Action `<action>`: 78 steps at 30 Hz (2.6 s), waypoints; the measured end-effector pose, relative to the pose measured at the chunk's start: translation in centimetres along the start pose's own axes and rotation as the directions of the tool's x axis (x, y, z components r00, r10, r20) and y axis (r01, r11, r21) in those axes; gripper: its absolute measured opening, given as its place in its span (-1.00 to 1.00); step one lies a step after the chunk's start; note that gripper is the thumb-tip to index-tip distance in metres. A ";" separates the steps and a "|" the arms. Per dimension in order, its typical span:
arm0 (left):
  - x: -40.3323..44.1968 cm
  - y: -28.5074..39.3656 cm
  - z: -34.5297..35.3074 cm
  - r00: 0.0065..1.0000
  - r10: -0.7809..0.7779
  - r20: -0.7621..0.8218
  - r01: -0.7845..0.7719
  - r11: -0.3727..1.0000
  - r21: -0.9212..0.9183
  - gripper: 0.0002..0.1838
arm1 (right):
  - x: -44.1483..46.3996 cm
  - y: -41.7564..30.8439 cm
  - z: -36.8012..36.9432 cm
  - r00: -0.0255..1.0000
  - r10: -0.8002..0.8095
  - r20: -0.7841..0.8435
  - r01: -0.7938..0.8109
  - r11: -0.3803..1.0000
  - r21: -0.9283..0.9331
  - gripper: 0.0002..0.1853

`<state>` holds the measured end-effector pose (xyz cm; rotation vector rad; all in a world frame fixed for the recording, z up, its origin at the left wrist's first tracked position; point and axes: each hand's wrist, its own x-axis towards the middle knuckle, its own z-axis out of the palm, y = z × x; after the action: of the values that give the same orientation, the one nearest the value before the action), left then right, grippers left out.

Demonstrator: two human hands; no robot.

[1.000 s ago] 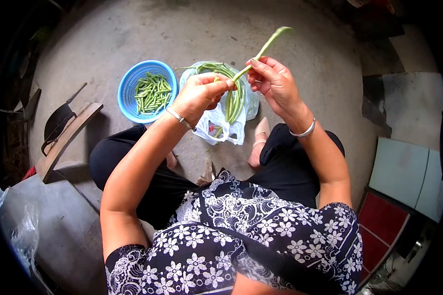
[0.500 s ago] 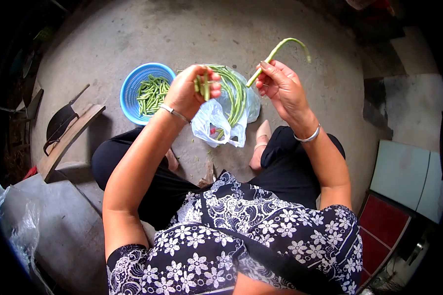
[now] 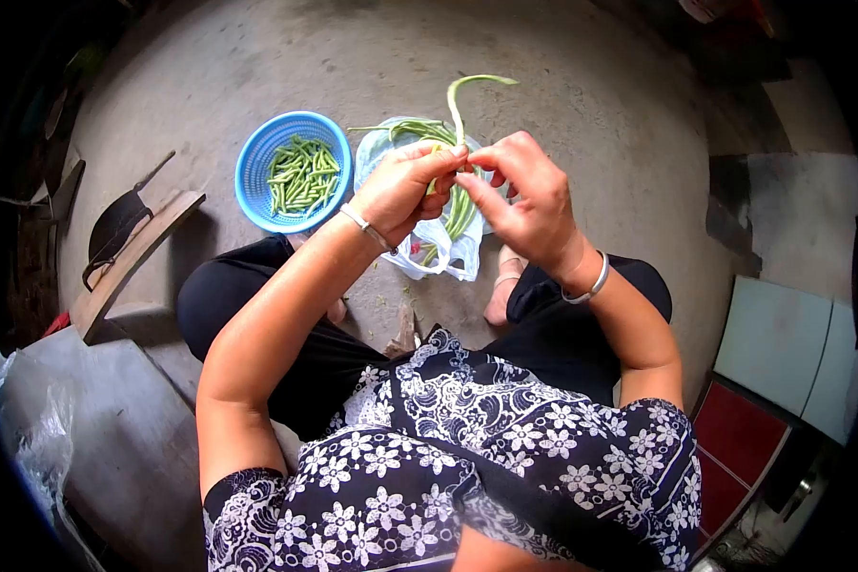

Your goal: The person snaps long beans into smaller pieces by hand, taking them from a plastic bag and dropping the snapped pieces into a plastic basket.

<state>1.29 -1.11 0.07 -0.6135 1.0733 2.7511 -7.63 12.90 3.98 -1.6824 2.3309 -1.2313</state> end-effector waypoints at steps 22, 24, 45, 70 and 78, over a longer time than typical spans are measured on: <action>-1.6 0.7 -0.3 0.961 -0.086 0.263 0.049 0.988 0.143 -0.78 | -2.1 5.8 -0.3 0.646 0.147 0.749 -0.547 0.774 0.321 -0.70; -1.9 0.6 -0.1 0.944 -0.118 0.309 0.065 0.982 0.177 -0.77 | -1.1 5.6 -0.2 0.616 0.353 0.704 -0.764 0.484 0.426 -0.62; -0.6 0.3 1.1 0.992 0.093 0.083 -0.120 0.886 0.447 -0.80 | 0.7 4.2 -1.6 0.741 0.447 0.502 -0.601 0.107 0.792 -0.80; 1.6 1.4 -1.2 0.924 0.152 -0.350 -0.186 0.980 -0.065 -0.83 | 0.1 2.4 -0.5 0.778 0.576 0.249 -0.483 0.297 0.824 -0.78; 0.5 0.9 0.1 0.985 -0.061 0.162 0.040 0.990 0.132 -0.70 | 0.2 2.8 -0.6 0.730 0.528 0.434 -0.567 0.113 0.816 -0.78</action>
<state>0.57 -1.69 0.53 -0.3810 1.1669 2.6106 -10.23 13.36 2.81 -0.3210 1.3147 -1.7114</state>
